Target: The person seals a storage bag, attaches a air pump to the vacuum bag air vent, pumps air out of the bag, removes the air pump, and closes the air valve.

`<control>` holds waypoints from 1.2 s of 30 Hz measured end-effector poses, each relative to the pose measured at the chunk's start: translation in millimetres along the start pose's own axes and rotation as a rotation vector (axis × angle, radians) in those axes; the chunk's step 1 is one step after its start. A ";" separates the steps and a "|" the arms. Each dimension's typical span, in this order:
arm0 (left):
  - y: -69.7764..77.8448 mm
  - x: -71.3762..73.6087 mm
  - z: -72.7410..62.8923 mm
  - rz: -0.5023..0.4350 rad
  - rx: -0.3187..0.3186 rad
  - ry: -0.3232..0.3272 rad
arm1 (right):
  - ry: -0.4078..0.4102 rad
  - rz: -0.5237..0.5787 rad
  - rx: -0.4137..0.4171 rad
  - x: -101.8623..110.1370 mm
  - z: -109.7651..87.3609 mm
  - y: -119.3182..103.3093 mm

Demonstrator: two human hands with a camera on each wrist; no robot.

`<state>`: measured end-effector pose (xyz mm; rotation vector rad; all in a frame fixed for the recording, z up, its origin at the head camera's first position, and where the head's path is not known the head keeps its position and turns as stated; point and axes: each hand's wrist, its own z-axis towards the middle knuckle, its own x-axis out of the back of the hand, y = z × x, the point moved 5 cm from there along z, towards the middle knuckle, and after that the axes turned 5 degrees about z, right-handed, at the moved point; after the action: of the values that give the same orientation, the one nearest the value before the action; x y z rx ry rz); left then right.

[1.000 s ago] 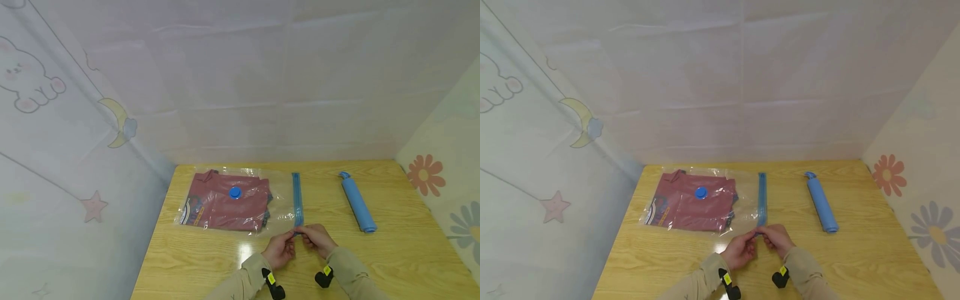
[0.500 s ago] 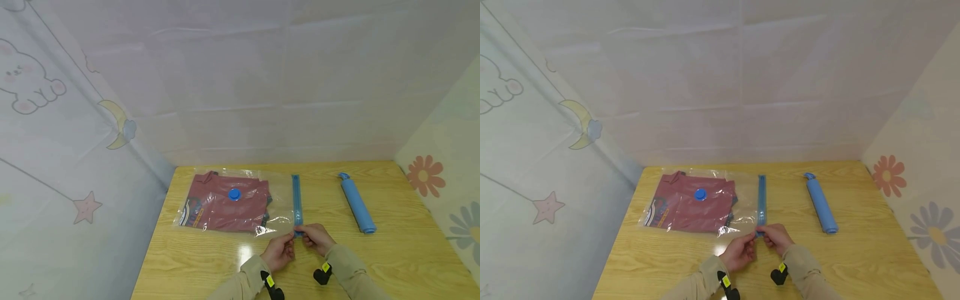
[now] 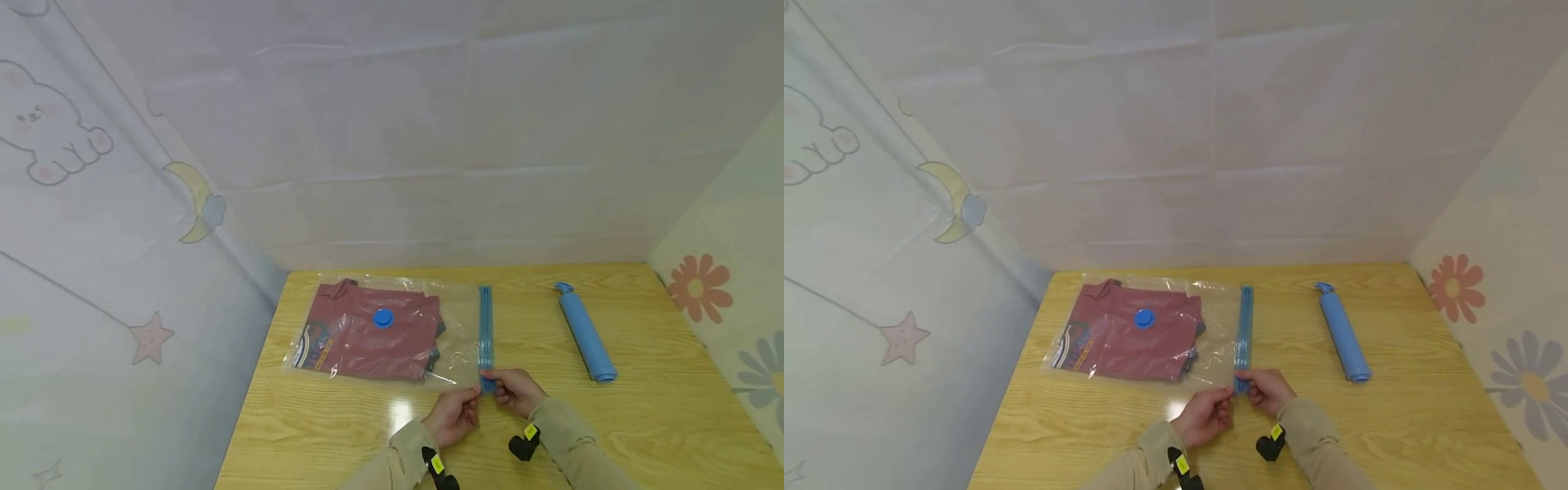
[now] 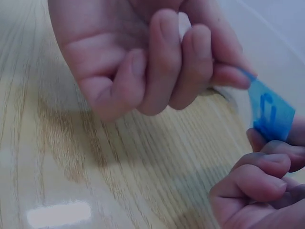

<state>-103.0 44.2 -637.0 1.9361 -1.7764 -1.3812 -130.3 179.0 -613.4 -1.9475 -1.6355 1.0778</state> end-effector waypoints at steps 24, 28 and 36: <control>-16.1 5.4 -30.6 0.056 -0.029 -0.078 | 0.208 -0.064 0.112 22.3 27.0 -16.3; -19.7 11.4 -39.7 0.107 -0.043 -0.069 | 0.222 -0.085 0.116 23.1 30.1 -17.9; -37.2 27.0 -54.0 0.152 -0.060 -0.070 | 0.252 -0.085 0.142 25.4 33.3 -20.1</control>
<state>-42.8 7.6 -645.2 1.7038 -1.8474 -1.4490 -167.8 202.0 -628.3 -1.8215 -1.4512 0.8522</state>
